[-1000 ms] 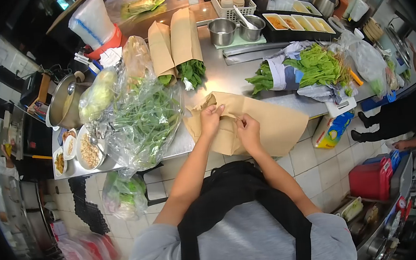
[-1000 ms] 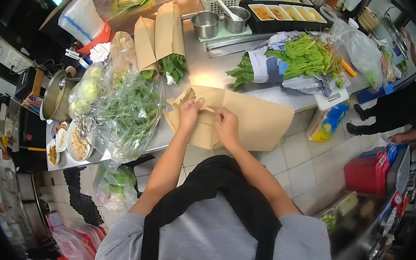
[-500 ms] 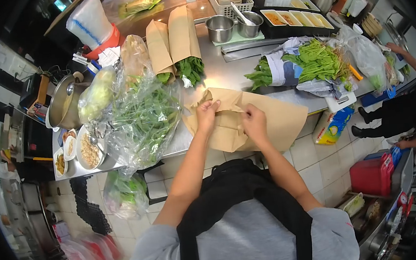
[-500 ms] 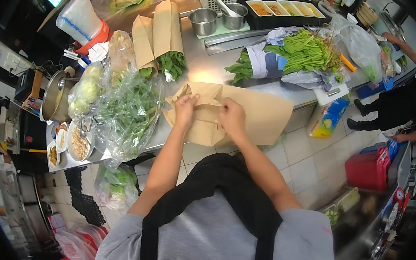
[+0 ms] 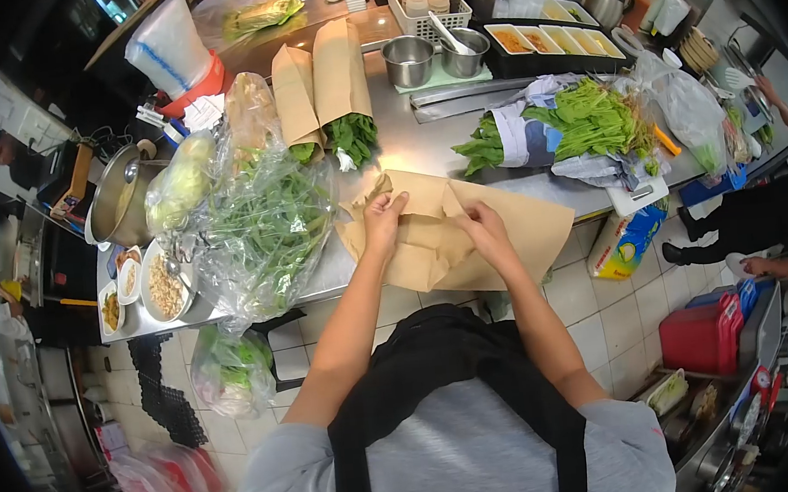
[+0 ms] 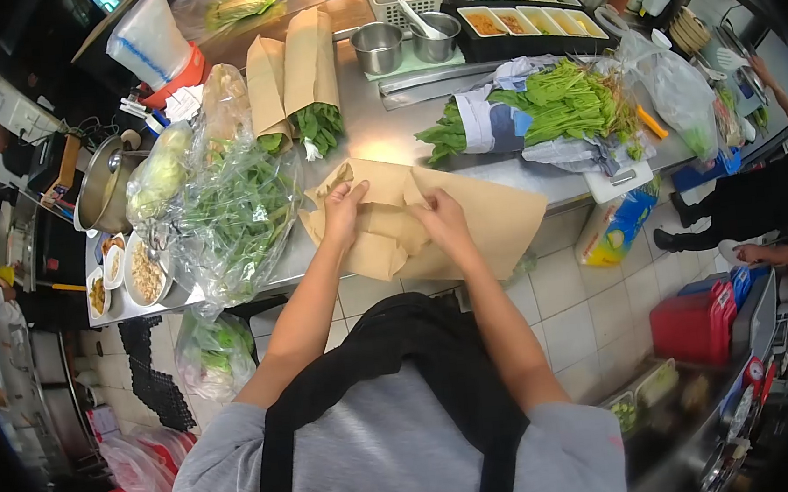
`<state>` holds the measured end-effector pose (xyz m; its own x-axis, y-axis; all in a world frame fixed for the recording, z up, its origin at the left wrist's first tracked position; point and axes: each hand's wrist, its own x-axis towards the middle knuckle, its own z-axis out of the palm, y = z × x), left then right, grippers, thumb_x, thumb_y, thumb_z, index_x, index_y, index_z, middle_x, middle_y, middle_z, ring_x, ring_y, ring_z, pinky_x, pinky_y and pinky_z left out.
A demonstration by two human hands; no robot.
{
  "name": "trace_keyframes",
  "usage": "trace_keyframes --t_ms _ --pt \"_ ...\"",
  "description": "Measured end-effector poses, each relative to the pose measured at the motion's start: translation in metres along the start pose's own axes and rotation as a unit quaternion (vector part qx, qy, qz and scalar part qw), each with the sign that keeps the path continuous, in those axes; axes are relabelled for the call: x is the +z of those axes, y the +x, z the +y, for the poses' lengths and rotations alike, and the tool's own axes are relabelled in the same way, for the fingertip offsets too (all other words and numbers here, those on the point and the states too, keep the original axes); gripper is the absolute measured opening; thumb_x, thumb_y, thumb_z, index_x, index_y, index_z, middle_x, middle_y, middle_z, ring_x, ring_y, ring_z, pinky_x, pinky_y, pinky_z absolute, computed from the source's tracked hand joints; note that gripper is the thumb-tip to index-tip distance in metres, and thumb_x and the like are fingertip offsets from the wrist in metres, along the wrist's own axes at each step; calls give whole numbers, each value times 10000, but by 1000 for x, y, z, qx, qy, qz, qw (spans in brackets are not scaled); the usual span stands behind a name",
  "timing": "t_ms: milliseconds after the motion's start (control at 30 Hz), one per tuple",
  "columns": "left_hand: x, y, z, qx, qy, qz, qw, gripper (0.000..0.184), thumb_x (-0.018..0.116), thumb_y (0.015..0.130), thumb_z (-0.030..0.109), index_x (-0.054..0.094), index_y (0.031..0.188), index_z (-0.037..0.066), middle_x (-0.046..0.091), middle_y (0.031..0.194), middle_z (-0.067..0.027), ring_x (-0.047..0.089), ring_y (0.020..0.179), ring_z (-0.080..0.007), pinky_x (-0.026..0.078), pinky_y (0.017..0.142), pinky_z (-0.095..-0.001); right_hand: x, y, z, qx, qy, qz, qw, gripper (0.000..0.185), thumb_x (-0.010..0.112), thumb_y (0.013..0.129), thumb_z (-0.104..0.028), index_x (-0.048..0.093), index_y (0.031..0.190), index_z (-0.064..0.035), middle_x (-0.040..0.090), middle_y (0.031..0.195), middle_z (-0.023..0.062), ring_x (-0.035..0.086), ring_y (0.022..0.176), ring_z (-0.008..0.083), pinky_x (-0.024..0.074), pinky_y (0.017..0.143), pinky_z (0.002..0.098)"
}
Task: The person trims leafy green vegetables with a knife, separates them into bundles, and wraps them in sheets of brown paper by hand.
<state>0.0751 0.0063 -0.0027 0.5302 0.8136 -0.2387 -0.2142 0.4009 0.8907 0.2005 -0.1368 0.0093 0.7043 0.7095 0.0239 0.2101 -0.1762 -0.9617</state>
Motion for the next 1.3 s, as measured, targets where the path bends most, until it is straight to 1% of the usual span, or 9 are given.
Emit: trace_keyframes --t_ms 167,567,633,767,833,900,967,1133,1300 --pt "1 -7 -1 19 19 -16 1000 73 642 840 101 626 828 31 653 785 -24 564 644 -62 439 588 -211 12 26 -25 39 -260 27 965 272 702 702 -260 666 762 4 628 636 134 569 555 253 446 565 336" --pt "-11 -20 27 -22 128 -58 990 279 631 853 208 565 1055 26 657 864 -75 623 753 -145 485 705 -269 -7 29 16 59 -64 6 996 227 691 751 -206 662 694 12 567 580 10 478 534 85 387 513 253" --pt "-19 -33 32 -19 295 -110 949 368 654 834 235 531 1125 45 654 930 -110 636 837 -184 491 760 -300 -6 31 16 65 -69 6 996 246 684 755 -232 649 712 7 573 596 54 505 548 136 409 542 290" --pt "-5 -54 49 310 588 12 747 719 739 693 232 399 1304 63 455 1269 -237 467 1175 -313 399 941 -387 -1 20 8 5 -101 -18 995 231 631 808 -219 582 766 3 539 630 129 517 587 225 421 590 353" --pt "4 -46 69 405 732 -51 545 775 727 666 197 369 1340 59 388 1362 -183 411 1234 -313 341 1002 -407 5 13 1 -134 -100 -54 984 174 581 845 -168 540 803 -4 512 664 152 507 609 256 411 592 368" --pt "-1 -28 69 400 722 -171 538 700 699 670 174 431 1311 89 453 1332 -130 444 1211 -305 304 1028 -439 3 4 -17 -116 -25 -148 982 158 551 861 -142 539 872 15 553 778 135 525 734 199 424 680 339" --pt "6 -40 104 314 599 -259 690 407 638 711 190 612 1116 156 642 1055 -108 594 999 -275 397 926 -432 -20 -3 -72 -34 -89 -239 966 299 512 904 -179 558 1106 36 605 1011 118 543 947 195 412 875 316" --pt "33 -83 231 265 698 -219 628 188 572 648 99 649 812 50 632 753 -177 614 728 -349 486 658 -452 -49 28 -125 9 139 -319 937 278 543 912 -156 540 1144 -2 572 1022 34 509 954 104 396 862 247" --pt "63 -77 329 367 760 -70 532 167 601 673 153 666 721 8 645 762 -178 638 716 -321 505 625 -433 -51 -21 -284 -365 76 -102 922 272 503 870 4 498 1142 13 535 1075 87 506 1023 163 403 890 285"
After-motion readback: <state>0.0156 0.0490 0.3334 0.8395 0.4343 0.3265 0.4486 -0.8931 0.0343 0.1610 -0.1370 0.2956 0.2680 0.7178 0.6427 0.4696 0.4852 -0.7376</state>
